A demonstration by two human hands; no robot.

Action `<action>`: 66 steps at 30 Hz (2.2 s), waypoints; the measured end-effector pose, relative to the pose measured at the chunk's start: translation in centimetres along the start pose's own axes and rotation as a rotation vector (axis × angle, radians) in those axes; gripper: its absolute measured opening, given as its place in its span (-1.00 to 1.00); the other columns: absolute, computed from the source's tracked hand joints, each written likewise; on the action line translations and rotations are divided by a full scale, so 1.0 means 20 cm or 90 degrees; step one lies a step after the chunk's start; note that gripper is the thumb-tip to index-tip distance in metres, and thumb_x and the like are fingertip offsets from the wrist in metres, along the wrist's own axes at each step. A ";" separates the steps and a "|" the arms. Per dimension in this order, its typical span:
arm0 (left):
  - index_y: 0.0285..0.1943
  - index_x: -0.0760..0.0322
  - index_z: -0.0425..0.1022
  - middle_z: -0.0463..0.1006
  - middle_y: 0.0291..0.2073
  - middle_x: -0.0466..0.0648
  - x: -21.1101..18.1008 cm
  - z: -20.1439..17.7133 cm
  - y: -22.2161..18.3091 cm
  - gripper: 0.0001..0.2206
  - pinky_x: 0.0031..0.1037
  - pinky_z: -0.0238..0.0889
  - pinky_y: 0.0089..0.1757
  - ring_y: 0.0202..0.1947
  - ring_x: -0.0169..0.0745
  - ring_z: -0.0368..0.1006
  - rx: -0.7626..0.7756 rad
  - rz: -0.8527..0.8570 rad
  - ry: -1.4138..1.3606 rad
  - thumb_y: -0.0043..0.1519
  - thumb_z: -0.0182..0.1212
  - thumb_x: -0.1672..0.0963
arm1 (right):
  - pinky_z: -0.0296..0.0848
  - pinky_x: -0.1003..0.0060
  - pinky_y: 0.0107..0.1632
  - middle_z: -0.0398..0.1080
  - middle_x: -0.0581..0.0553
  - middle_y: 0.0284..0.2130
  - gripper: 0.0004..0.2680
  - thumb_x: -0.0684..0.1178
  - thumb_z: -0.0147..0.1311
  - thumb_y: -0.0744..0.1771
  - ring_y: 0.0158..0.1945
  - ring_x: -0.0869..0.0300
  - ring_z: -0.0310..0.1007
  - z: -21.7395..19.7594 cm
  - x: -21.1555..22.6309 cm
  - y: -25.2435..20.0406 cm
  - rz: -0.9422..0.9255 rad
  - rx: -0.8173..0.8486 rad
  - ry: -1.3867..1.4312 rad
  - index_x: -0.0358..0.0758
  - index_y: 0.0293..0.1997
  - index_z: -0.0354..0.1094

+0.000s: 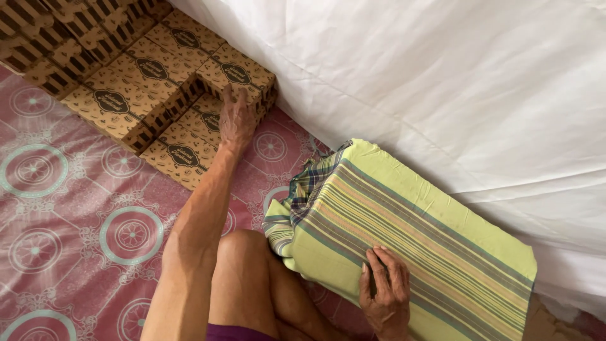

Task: Folding flat cardboard sheets into small boxes

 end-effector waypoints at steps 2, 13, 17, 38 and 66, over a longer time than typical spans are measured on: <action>0.16 0.37 0.30 0.11 0.29 0.50 0.03 0.02 0.00 -0.77 -0.23 0.61 -0.46 -0.22 0.30 0.52 -0.011 0.005 -0.003 0.34 0.03 0.31 | 0.43 0.00 0.22 0.42 -0.23 0.02 -0.79 -0.11 -0.06 0.41 0.14 -0.08 0.44 0.00 0.01 0.01 -0.003 -0.005 0.002 -0.38 0.08 0.45; 0.33 0.27 0.35 0.16 0.31 0.42 0.11 0.11 0.00 -0.58 -0.16 0.61 -0.31 -0.07 0.27 0.53 0.003 0.044 0.165 0.31 -0.12 0.36 | 0.41 0.00 0.22 0.42 -0.22 0.03 -0.78 -0.09 -0.08 0.41 0.15 -0.08 0.44 0.00 -0.02 -0.01 0.006 -0.015 0.007 -0.36 0.07 0.45; 0.37 0.28 0.34 0.24 0.34 0.31 0.11 0.09 0.00 -0.53 -0.06 0.55 -0.22 0.02 0.33 0.50 0.016 0.044 0.262 0.21 0.05 0.26 | 0.41 0.02 0.22 0.41 -0.20 0.03 -0.79 -0.09 -0.07 0.41 0.14 -0.06 0.43 -0.01 0.00 0.01 0.007 -0.007 0.005 -0.34 0.07 0.45; 0.54 0.07 0.14 0.09 0.51 0.17 -1.60 -0.11 -1.11 -0.36 0.21 -0.25 0.34 0.51 0.31 -0.08 0.245 0.349 0.084 0.24 0.08 -0.05 | 0.27 -0.08 0.35 0.15 -0.30 0.29 -0.67 -0.06 -0.08 0.43 0.36 -0.15 0.16 -0.08 -0.28 -0.10 0.164 -0.020 0.197 -0.22 0.39 0.16; 0.48 0.26 0.41 0.36 0.43 0.32 -1.66 -0.13 -1.15 -0.51 0.29 -0.08 0.25 0.45 0.45 0.17 0.270 0.373 0.101 0.40 0.01 -0.01 | 0.59 0.27 -0.38 0.55 -0.22 -0.33 -0.91 -0.07 0.19 0.33 -0.48 0.08 0.58 -0.88 -1.76 -2.80 1.307 -0.406 0.079 -0.25 -0.23 0.47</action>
Point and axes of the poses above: each hand's wrist, its own y-axis towards the middle knuckle, its own z-axis out of the palm, x = y × z, the point moved 10 cm from there along y, towards the middle knuckle
